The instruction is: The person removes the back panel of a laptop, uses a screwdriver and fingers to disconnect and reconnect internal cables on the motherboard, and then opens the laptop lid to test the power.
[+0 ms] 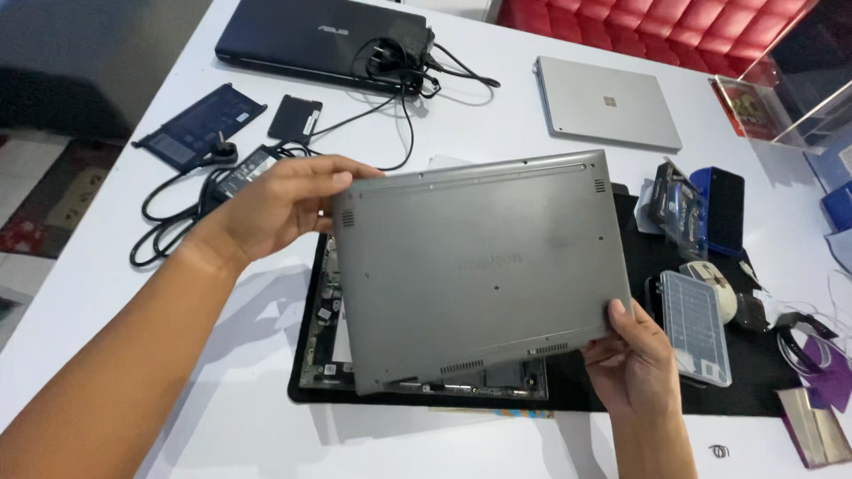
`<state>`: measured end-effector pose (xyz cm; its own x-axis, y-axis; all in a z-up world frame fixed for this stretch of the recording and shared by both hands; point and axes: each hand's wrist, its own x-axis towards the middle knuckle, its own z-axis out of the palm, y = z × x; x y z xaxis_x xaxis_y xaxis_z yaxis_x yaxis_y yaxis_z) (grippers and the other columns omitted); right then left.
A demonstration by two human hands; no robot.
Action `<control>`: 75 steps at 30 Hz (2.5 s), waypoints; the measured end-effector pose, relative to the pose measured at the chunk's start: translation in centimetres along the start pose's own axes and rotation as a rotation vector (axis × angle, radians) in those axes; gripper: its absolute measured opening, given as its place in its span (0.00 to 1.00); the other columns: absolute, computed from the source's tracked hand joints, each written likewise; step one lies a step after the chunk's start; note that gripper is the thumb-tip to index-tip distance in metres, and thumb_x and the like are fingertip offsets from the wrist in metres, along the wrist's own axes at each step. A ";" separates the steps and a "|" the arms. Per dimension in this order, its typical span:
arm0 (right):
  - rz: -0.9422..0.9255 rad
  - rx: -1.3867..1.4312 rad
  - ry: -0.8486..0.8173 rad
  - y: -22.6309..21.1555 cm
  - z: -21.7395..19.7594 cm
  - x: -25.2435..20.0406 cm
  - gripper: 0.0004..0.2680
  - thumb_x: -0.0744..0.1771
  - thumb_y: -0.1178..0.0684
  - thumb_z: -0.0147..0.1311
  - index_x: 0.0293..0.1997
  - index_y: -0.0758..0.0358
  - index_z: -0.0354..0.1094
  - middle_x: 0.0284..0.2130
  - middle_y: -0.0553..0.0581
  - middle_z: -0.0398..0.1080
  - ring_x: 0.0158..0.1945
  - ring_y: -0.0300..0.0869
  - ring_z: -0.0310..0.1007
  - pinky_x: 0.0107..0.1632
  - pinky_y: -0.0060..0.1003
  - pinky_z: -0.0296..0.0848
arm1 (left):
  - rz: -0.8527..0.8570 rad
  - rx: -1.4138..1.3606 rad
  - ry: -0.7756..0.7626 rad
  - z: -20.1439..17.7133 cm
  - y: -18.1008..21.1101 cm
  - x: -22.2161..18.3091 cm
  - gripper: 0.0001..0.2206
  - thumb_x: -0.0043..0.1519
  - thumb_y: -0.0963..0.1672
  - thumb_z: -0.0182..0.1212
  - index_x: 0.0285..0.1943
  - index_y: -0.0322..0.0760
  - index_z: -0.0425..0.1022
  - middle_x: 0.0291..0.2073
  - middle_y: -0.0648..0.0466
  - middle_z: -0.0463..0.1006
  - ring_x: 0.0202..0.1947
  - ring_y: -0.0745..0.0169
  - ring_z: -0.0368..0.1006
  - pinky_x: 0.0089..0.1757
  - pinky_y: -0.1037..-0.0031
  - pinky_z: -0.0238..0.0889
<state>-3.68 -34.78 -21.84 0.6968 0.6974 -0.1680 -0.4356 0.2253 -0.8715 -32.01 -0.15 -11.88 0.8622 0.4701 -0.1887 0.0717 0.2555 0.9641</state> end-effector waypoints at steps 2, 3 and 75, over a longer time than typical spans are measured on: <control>-0.022 -0.026 0.015 -1.0 0.2 1.4 0.08 0.68 0.51 0.56 0.46 0.65 0.68 0.24 0.55 0.73 0.24 0.40 0.73 0.28 0.27 0.70 | -0.087 0.042 0.053 1.6 2.4 -1.2 0.22 0.66 0.49 0.48 0.62 0.33 0.79 0.43 0.51 0.79 0.43 0.61 0.73 0.44 0.69 0.65; -0.030 -0.060 0.039 -1.4 0.1 1.8 0.07 0.68 0.51 0.56 0.40 0.65 0.67 0.18 0.53 0.69 0.20 0.40 0.71 0.26 0.28 0.69 | -0.188 0.071 0.107 2.5 3.3 -2.1 0.26 0.67 0.54 0.42 0.60 0.34 0.80 0.45 0.48 0.82 0.46 0.58 0.75 0.50 0.65 0.64; -0.023 -0.925 0.090 1.5 5.2 -2.4 0.18 0.68 0.61 0.56 0.67 0.63 0.70 0.33 0.48 0.64 0.41 0.32 0.67 0.50 0.27 0.72 | -0.019 0.682 0.450 4.7 -12.8 -12.6 0.25 0.61 0.43 0.65 0.70 0.34 0.72 0.35 0.58 0.68 0.32 0.68 0.67 0.40 0.79 0.65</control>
<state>-8.97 -32.54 -20.35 0.7581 0.6353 -0.1475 0.1793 -0.4205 -0.8894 -41.41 -13.34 -20.98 0.5846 0.8019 -0.1231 0.4987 -0.2354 0.8342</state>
